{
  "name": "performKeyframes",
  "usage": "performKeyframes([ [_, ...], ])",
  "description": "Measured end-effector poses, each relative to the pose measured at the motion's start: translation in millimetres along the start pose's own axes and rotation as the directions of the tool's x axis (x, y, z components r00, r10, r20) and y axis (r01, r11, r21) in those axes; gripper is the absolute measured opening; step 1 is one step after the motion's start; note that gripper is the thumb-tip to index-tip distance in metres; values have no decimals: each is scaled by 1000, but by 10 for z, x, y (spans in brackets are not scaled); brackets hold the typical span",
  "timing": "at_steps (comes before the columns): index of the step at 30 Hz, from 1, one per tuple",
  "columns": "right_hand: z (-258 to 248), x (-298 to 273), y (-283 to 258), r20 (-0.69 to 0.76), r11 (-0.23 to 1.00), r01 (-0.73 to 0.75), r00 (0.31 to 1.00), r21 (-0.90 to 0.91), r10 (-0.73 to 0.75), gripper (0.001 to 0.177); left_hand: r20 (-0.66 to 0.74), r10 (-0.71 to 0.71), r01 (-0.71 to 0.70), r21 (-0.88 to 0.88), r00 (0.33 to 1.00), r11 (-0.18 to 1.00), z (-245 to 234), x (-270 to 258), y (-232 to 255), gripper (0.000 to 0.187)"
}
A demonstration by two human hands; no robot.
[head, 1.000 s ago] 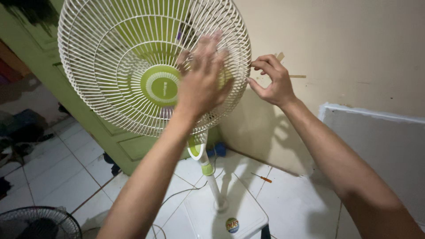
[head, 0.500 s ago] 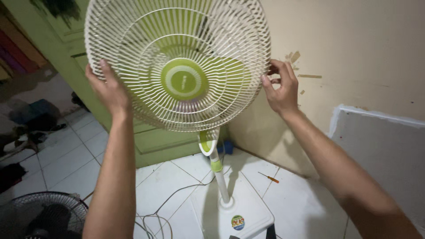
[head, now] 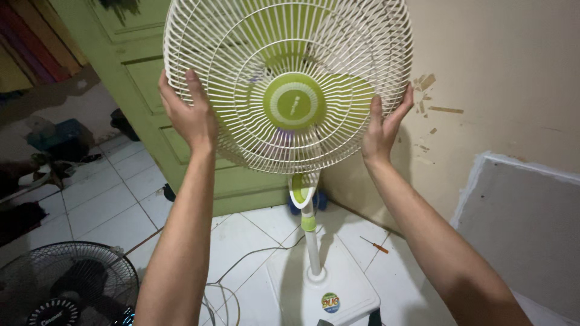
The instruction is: The person disassembles a standing electric fan by removing the front grille, unscrewing the blade nut, and taking off the blades. They then wipe the fan blades with a cloth and reassemble the fan components.
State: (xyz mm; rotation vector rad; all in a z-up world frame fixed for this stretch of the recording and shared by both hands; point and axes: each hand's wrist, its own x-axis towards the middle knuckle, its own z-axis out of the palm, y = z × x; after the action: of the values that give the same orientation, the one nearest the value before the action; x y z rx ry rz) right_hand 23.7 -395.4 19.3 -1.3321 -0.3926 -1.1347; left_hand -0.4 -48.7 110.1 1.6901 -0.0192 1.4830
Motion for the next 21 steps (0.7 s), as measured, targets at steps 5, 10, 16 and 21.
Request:
performKeyframes([
  [5, 31, 26, -19, -8, 999, -22, 1000, 29, 22, 88, -11, 28, -28, -6, 1000, 1000, 4, -5, 25, 76],
  [10, 29, 9, -13, -21, 999, -14, 1000, -41, 13, 85, -41, 2, -2, 9, 999, 1000, 1, -47, 79, 79],
  [16, 24, 16, -59, -12, 1000, 3, 1000, -11, -3, 83, -46, 2, -2, -11, 999, 1000, -39, -89, 179, 79],
  [21, -19, 13, -143, -14, 997, -27, 1000, -72, 26, 85, -39, -22, 21, -24, 999, 999, -49, -105, 214, 78],
])
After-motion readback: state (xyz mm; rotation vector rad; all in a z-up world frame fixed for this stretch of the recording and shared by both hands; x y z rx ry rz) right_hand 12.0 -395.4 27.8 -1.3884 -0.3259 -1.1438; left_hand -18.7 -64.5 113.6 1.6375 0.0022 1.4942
